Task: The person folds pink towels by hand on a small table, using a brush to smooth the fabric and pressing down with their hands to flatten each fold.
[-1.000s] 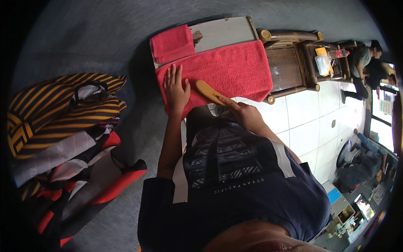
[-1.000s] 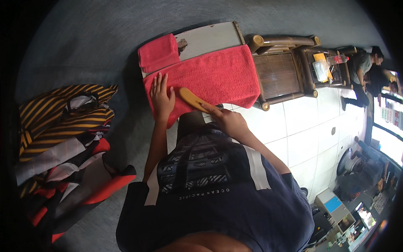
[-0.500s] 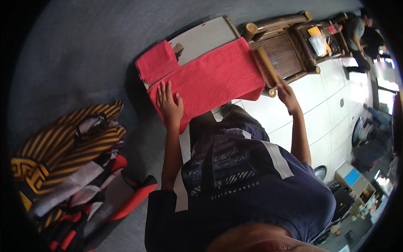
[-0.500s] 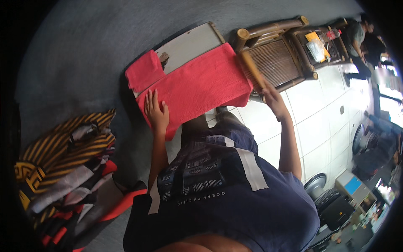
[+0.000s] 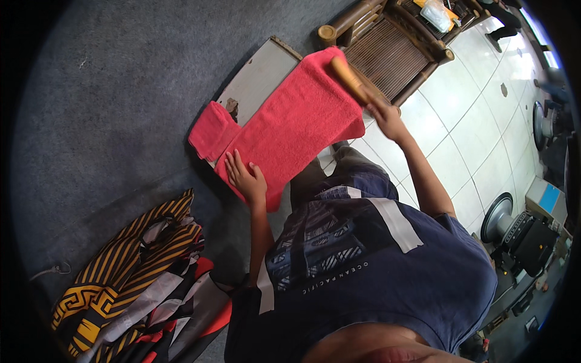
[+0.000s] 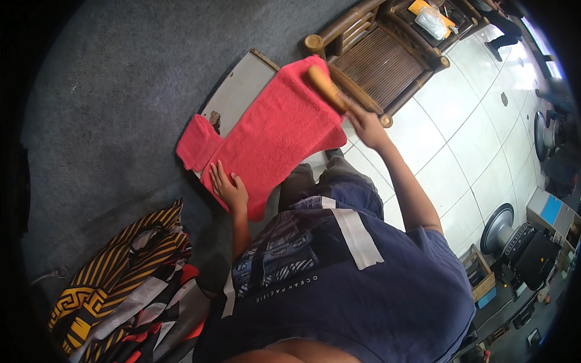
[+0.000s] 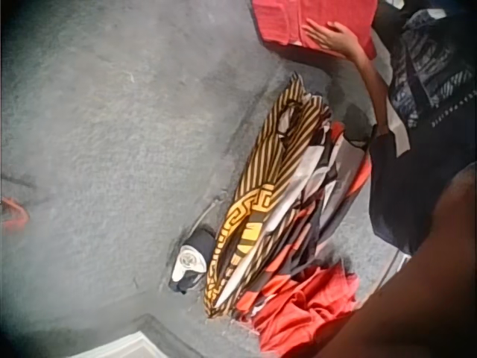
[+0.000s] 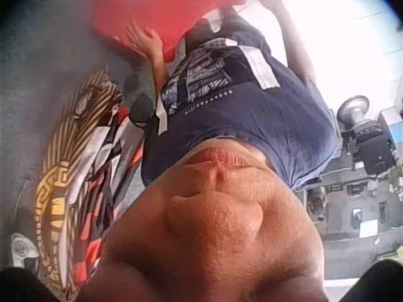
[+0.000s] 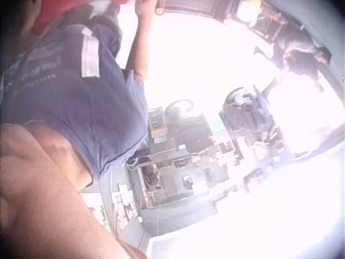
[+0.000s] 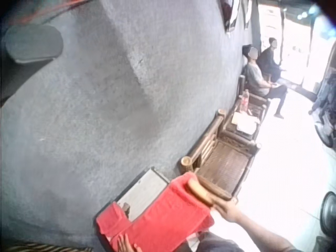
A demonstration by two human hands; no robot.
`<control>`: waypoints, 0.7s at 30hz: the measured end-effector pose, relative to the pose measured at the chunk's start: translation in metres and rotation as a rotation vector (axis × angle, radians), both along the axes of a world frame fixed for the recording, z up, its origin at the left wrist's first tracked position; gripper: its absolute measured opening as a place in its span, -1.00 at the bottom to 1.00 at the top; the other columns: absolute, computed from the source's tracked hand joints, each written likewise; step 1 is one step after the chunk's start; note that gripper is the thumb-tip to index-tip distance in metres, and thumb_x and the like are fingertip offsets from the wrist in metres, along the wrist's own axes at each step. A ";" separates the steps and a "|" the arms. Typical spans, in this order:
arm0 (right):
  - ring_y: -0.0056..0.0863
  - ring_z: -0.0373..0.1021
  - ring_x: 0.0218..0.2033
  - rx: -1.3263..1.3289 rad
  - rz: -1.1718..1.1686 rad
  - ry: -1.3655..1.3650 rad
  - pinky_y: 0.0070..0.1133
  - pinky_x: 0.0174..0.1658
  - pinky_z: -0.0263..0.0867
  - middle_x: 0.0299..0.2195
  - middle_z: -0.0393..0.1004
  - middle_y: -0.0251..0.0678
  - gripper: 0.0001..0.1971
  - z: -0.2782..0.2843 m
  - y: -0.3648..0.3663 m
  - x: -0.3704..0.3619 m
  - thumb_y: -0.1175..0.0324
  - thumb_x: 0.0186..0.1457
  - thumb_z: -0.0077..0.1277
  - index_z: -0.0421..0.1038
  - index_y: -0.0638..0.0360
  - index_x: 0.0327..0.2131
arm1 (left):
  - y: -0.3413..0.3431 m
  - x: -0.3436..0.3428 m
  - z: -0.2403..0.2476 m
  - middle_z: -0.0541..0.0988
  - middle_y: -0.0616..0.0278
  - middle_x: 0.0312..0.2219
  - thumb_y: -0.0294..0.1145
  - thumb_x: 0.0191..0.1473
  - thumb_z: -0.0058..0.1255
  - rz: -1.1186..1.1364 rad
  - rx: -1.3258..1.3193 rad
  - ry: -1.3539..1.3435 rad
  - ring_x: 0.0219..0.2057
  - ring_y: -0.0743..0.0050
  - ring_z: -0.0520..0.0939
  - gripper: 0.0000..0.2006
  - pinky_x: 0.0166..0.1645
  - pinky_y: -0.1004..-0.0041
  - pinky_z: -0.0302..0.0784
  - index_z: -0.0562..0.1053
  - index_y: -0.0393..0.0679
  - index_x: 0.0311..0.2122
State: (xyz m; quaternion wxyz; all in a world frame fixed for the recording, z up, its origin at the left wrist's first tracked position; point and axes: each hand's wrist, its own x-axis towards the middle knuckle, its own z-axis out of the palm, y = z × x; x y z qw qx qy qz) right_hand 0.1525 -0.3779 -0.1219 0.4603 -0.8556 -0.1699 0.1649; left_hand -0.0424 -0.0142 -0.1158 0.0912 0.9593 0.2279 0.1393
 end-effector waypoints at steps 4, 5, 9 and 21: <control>-0.02 0.44 -0.19 -0.342 -0.014 0.095 -0.26 -0.13 0.34 -0.23 0.48 0.07 -0.49 -0.008 0.000 0.010 0.24 0.23 -0.17 0.05 -0.45 0.23 | -0.002 0.000 0.001 0.21 0.00 0.21 -0.32 0.04 -0.12 0.012 0.043 -0.021 0.23 -0.07 0.19 -0.46 0.24 0.07 0.07 0.24 -0.16 0.18; -0.02 0.46 -0.23 -0.305 -0.017 0.014 -0.22 -0.18 0.35 -0.26 0.49 0.07 -0.50 -0.021 -0.010 0.017 0.18 0.21 -0.16 0.06 -0.58 0.21 | -0.002 0.001 0.007 0.28 0.00 0.14 -0.35 0.02 -0.10 -0.001 0.053 -0.031 0.17 -0.06 0.26 -0.50 0.19 0.09 0.14 0.29 -0.16 0.12; -0.12 0.50 -0.32 -0.030 -0.318 -0.211 -0.38 -0.22 0.36 -0.34 0.52 0.02 -0.50 -0.017 -0.007 0.042 0.23 0.14 0.01 0.19 -0.08 0.16 | 0.030 -0.004 0.018 0.48 0.04 -0.14 -0.47 -0.04 -0.03 0.015 -0.113 -0.136 -0.12 0.02 0.48 -0.68 -0.04 0.18 0.37 0.46 -0.17 -0.10; -0.64 0.35 -0.35 0.169 0.130 0.309 -0.61 -0.21 0.27 -0.40 0.47 -0.47 -0.69 -0.005 0.083 0.139 0.39 0.09 0.02 0.41 0.26 -0.08 | 0.093 -0.037 -0.021 0.36 0.06 0.11 -0.56 0.07 -0.07 0.308 -0.803 -0.553 -0.02 0.19 0.48 -0.45 0.06 0.32 0.37 0.18 -0.13 0.21</control>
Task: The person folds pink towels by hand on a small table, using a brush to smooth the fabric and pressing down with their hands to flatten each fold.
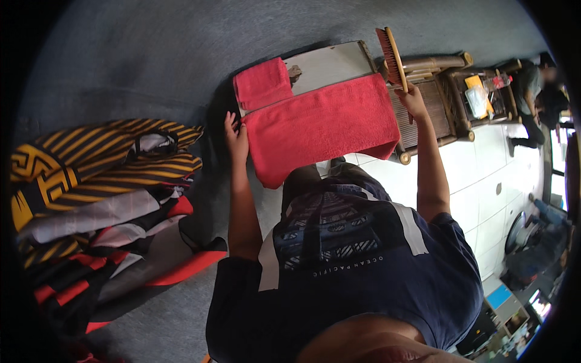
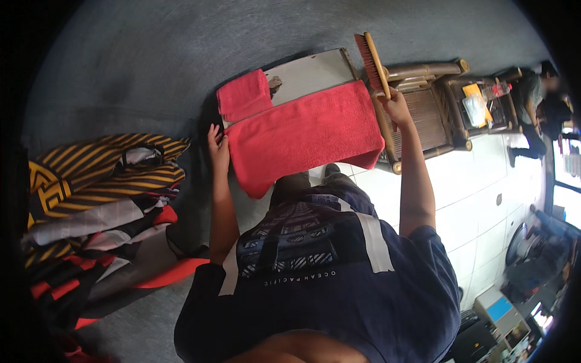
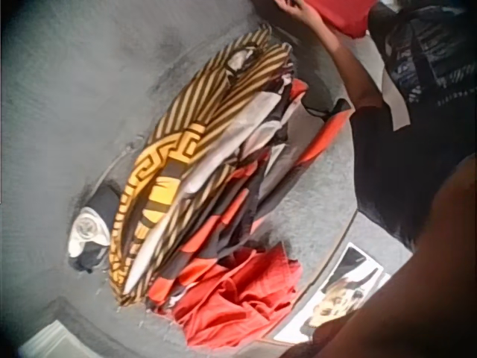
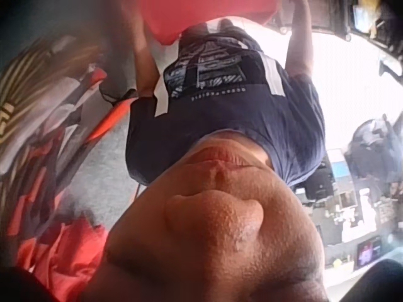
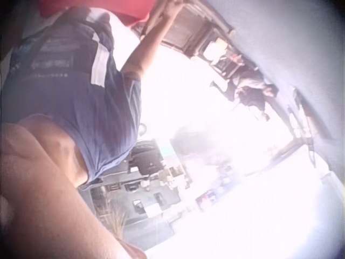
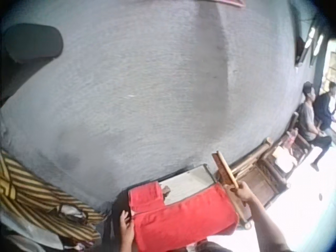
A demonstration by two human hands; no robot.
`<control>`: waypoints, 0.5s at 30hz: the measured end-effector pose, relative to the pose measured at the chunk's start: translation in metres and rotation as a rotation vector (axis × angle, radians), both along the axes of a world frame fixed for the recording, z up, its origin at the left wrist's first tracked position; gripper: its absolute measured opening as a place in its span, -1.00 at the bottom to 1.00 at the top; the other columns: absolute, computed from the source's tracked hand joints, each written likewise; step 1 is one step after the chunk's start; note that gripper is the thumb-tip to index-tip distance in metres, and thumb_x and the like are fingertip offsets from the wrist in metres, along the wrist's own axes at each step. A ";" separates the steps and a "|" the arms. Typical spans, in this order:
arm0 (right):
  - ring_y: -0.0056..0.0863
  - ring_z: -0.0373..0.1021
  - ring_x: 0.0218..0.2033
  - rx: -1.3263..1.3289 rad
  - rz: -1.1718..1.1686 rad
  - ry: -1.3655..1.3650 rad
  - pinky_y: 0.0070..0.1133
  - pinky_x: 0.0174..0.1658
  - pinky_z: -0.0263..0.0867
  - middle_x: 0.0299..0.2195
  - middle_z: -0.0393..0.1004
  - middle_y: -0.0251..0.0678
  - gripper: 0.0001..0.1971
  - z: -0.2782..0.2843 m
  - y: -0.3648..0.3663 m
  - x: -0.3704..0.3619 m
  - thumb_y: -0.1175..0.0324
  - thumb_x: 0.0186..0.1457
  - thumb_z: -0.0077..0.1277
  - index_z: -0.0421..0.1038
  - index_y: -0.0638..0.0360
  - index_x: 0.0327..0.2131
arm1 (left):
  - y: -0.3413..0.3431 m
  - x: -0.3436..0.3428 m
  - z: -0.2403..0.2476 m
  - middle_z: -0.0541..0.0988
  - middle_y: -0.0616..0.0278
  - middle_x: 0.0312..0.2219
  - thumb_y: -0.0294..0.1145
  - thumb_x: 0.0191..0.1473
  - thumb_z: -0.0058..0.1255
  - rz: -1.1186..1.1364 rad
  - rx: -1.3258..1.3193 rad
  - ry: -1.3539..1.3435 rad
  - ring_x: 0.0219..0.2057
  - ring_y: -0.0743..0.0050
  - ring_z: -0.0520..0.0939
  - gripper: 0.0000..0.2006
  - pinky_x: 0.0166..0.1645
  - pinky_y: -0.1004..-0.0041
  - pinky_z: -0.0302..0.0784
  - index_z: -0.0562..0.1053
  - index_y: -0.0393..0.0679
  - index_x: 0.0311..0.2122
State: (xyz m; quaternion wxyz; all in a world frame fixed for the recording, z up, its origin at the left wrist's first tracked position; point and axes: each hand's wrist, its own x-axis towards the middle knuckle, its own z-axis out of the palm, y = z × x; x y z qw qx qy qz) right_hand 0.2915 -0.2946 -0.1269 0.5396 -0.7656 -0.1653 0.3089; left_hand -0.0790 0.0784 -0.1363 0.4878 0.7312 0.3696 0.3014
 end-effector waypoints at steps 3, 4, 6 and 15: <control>-0.75 0.19 -0.53 0.152 -0.047 -0.179 -0.70 -0.45 0.14 -0.51 0.33 -0.57 -0.74 -0.017 0.030 -0.006 0.47 0.04 -0.04 0.41 0.21 -0.15 | 0.012 -0.013 -0.015 0.45 -0.03 0.00 -0.54 0.12 -0.19 -0.082 0.012 0.141 0.02 0.16 0.48 -0.57 0.10 0.31 0.33 0.27 -0.21 0.14; -0.74 0.21 -0.51 0.115 -0.005 -0.175 -0.70 -0.45 0.14 -0.49 0.35 -0.55 -0.75 -0.016 0.036 -0.003 0.48 0.05 -0.06 0.41 0.21 -0.15 | 0.015 -0.018 -0.018 0.47 -0.04 -0.02 -0.53 0.13 -0.20 -0.127 0.017 0.176 0.02 0.17 0.48 -0.60 0.10 0.32 0.33 0.30 -0.23 0.11; -0.74 0.22 -0.50 0.115 0.008 -0.129 -0.70 -0.44 0.16 -0.48 0.37 -0.54 -0.75 -0.024 0.036 0.005 0.49 0.07 -0.06 0.40 0.20 -0.13 | 0.010 -0.022 -0.018 0.52 -0.02 -0.10 -0.53 0.10 -0.15 -0.145 0.052 0.184 -0.07 0.23 0.54 -0.67 0.04 0.36 0.36 0.39 -0.28 0.00; -0.71 0.27 -0.50 0.000 0.045 -0.134 -0.66 -0.41 0.21 -0.50 0.43 -0.51 -0.78 -0.035 0.011 0.016 0.34 0.05 0.09 0.49 0.24 -0.24 | 0.014 -0.036 -0.011 0.49 0.12 -0.52 -0.57 -0.10 0.07 -0.087 0.448 0.195 -0.45 0.33 0.52 -0.87 -0.36 0.39 0.38 0.43 -0.25 -0.36</control>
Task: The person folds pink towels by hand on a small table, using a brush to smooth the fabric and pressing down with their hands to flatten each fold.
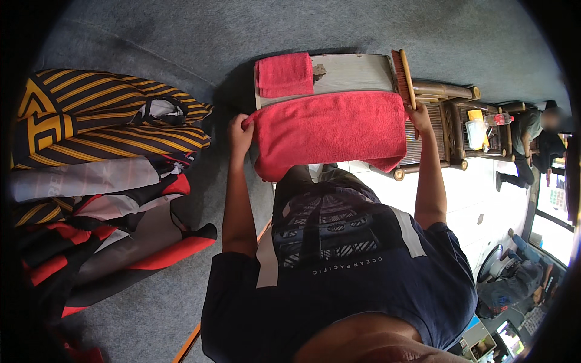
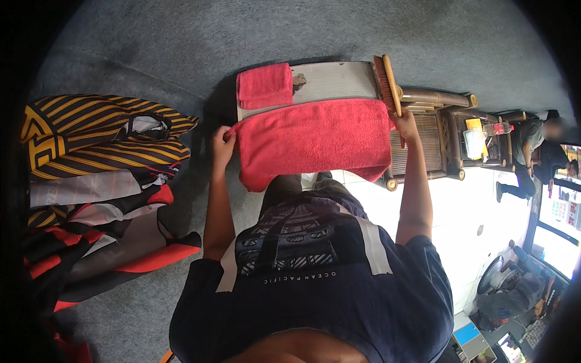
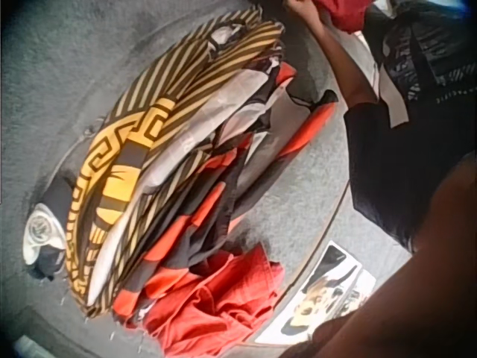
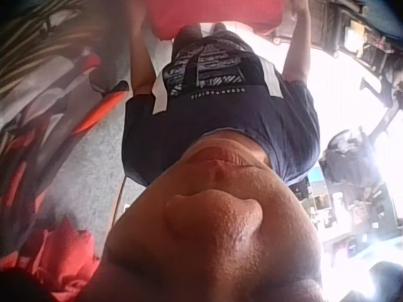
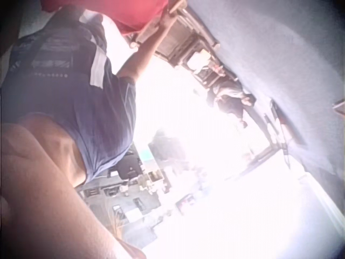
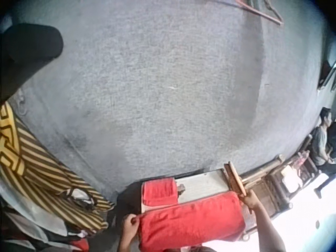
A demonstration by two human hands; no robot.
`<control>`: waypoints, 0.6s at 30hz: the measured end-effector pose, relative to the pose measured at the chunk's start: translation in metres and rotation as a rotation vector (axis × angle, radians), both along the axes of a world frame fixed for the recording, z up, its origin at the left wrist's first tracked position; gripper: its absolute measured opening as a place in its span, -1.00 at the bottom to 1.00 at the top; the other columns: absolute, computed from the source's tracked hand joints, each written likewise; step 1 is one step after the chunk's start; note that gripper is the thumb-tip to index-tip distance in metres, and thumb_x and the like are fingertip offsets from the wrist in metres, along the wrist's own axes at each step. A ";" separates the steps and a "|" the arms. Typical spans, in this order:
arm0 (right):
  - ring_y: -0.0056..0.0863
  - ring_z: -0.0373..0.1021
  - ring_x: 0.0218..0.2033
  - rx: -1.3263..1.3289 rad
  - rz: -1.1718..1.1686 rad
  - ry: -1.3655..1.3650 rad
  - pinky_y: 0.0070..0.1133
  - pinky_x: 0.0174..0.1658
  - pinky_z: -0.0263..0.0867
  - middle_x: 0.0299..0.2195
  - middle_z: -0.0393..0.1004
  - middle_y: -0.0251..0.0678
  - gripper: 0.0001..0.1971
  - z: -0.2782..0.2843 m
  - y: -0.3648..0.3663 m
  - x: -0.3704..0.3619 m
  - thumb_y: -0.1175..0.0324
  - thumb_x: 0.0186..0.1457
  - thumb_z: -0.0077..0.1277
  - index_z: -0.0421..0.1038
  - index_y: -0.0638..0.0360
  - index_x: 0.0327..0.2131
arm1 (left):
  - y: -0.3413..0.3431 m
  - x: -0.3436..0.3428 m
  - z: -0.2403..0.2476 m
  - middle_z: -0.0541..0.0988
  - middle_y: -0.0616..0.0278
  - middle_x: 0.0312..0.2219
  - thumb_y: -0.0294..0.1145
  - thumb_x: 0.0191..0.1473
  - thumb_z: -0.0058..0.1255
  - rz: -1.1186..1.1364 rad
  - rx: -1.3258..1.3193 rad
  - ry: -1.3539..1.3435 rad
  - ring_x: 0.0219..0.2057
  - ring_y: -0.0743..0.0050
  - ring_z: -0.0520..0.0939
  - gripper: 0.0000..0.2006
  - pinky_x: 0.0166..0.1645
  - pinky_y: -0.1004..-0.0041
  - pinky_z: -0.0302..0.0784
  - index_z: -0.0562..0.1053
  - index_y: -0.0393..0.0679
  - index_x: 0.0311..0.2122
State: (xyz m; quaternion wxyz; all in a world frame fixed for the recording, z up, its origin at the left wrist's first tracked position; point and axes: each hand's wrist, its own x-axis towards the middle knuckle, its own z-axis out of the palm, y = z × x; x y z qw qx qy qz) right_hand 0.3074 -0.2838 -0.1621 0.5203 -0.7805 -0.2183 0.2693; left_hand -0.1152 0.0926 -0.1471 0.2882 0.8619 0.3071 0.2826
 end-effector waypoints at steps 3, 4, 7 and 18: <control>-0.68 0.34 -0.43 -0.040 -0.016 -0.025 -0.64 -0.34 0.25 -0.43 0.49 -0.47 -0.79 0.004 -0.008 -0.001 0.36 0.07 0.10 0.50 0.28 -0.25 | 0.007 -0.012 0.012 0.50 0.09 -0.55 -0.52 -0.08 0.12 0.070 -0.047 0.035 -0.49 0.28 0.53 -0.88 -0.37 0.41 0.39 0.43 -0.25 -0.39; -0.68 0.35 -0.42 -0.064 -0.039 -0.061 -0.64 -0.33 0.25 -0.42 0.50 -0.46 -0.78 0.006 -0.013 -0.002 0.36 0.06 0.11 0.51 0.28 -0.25 | 0.008 -0.014 0.015 0.50 0.09 -0.55 -0.50 -0.08 0.13 0.076 -0.079 0.017 -0.49 0.29 0.54 -0.87 -0.37 0.41 0.39 0.43 -0.26 -0.40; -0.66 0.41 -0.36 -0.292 -0.064 -0.081 -0.65 -0.22 0.30 -0.40 0.54 -0.41 -0.77 0.034 -0.017 -0.017 0.36 0.03 0.15 0.52 0.28 -0.24 | 0.006 -0.035 0.024 0.56 0.15 -0.52 -0.45 -0.04 0.18 0.102 -0.185 0.028 -0.45 0.43 0.57 -0.85 -0.31 0.46 0.43 0.45 -0.27 -0.40; -0.67 0.36 -0.35 -0.121 -0.107 -0.025 -0.65 -0.24 0.29 -0.38 0.51 -0.42 -0.70 0.022 -0.012 -0.025 0.44 0.03 0.13 0.44 0.30 -0.13 | -0.007 -0.005 0.008 0.57 0.13 -0.25 -0.53 0.00 0.09 0.015 -0.352 -0.007 -0.24 0.44 0.56 -0.64 -0.15 0.47 0.44 0.44 -0.21 -0.03</control>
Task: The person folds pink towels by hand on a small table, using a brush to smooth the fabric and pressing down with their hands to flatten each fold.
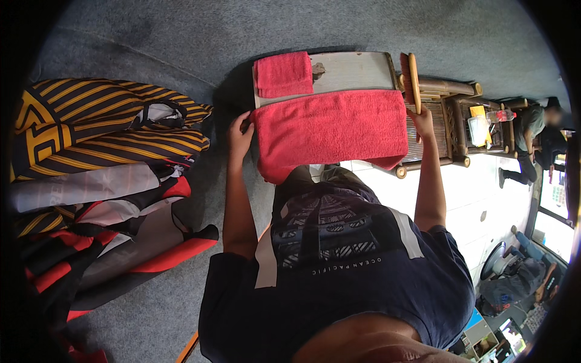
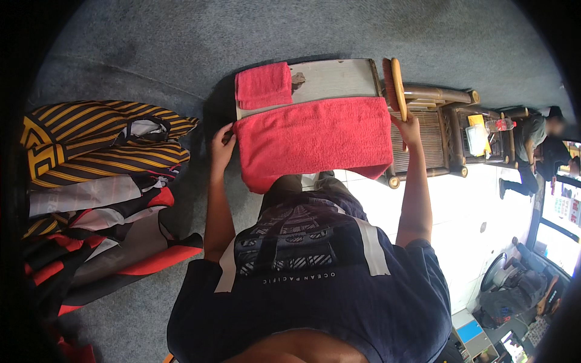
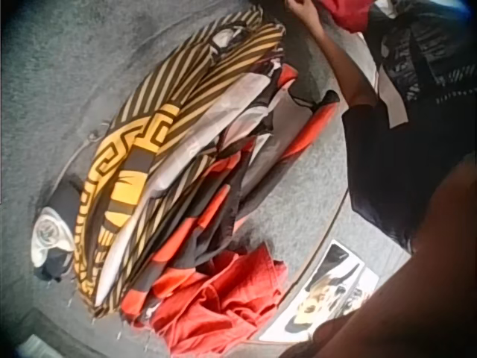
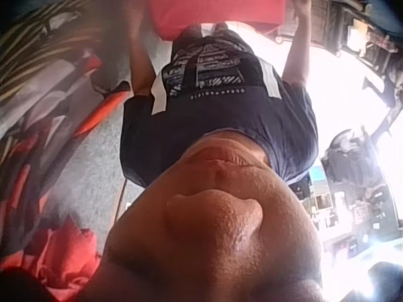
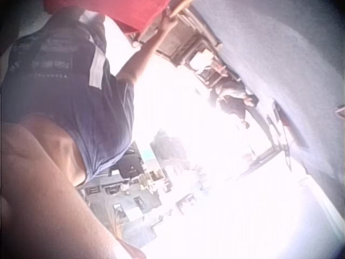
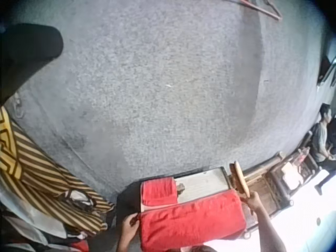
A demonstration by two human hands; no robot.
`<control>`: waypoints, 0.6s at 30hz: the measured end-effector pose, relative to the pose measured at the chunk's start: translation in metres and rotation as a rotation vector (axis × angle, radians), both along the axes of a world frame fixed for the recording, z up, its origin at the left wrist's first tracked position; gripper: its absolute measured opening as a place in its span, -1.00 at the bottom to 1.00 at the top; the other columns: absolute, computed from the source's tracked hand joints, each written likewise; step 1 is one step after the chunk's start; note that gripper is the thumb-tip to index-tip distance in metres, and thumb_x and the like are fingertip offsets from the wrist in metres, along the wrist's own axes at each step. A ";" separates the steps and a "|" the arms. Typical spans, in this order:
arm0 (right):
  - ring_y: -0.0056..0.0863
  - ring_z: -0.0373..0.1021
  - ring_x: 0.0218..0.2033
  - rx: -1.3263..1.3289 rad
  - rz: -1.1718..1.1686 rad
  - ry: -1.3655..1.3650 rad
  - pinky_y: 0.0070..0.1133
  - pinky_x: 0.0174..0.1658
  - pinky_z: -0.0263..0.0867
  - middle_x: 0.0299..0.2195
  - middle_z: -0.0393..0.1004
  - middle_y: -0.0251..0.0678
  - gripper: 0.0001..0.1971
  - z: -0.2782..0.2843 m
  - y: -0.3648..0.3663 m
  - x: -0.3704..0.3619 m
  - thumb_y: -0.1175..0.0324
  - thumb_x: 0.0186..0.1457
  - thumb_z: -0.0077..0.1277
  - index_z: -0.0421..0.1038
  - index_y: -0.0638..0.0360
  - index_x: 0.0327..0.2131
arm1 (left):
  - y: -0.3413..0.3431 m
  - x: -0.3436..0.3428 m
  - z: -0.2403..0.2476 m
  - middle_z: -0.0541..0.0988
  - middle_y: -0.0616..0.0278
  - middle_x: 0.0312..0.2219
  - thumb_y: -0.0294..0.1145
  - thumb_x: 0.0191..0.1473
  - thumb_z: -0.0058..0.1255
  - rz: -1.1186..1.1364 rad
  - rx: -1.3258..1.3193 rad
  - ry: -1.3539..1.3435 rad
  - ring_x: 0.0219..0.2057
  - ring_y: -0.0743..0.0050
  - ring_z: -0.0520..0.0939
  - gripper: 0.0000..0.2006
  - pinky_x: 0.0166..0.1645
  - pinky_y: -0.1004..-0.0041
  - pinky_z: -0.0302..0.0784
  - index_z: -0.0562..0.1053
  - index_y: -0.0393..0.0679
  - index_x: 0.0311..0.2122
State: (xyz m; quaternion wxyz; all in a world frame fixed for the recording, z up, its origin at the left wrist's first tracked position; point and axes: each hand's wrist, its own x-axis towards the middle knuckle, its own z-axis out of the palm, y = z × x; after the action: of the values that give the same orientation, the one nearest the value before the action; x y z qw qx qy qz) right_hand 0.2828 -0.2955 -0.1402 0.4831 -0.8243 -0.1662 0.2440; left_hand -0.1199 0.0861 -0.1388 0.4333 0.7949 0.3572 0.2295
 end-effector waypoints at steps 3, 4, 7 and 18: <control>-0.68 0.33 -0.39 0.157 0.074 0.009 -0.66 -0.30 0.28 -0.39 0.49 -0.45 -0.69 -0.015 0.018 0.012 0.44 0.06 0.07 0.41 0.27 -0.08 | 0.005 0.012 -0.016 0.55 0.08 -0.21 -0.57 0.00 0.03 -0.109 0.085 -0.079 -0.21 0.35 0.56 -0.58 -0.10 0.45 0.43 0.40 -0.20 0.03; -0.69 0.33 -0.40 0.168 0.088 0.052 -0.67 -0.33 0.27 -0.39 0.48 -0.46 -0.70 -0.018 0.024 0.017 0.44 0.07 0.05 0.41 0.25 -0.09 | 0.007 0.009 -0.020 0.56 0.09 -0.23 -0.58 -0.01 0.03 -0.098 0.049 -0.071 -0.24 0.36 0.57 -0.60 -0.13 0.46 0.44 0.41 -0.21 0.01; -0.75 0.26 -0.48 0.228 0.064 0.189 -0.70 -0.43 0.23 -0.43 0.46 -0.51 -0.76 -0.037 0.023 0.029 0.42 0.12 0.00 0.42 0.20 -0.11 | 0.007 0.017 -0.011 0.58 0.10 -0.30 -0.59 -0.03 0.04 -0.109 -0.006 -0.024 -0.32 0.38 0.58 -0.68 -0.21 0.46 0.46 0.44 -0.24 -0.09; -0.78 0.18 -0.54 0.133 0.009 0.041 -0.69 -0.49 0.13 -0.53 0.37 -0.57 -0.84 -0.057 0.001 0.017 0.35 0.12 0.04 0.45 0.22 -0.26 | 0.002 -0.006 0.013 0.56 0.12 -0.50 -0.54 -0.06 0.13 -0.082 0.192 0.000 -0.48 0.35 0.58 -0.88 -0.35 0.43 0.45 0.48 -0.29 -0.35</control>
State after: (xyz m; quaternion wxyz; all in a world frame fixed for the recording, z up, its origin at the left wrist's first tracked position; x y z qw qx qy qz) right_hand 0.2994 -0.2947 -0.1972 0.5388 -0.7846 -0.1759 0.2513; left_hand -0.1258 0.0881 -0.1259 0.3644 0.8466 0.3008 0.2449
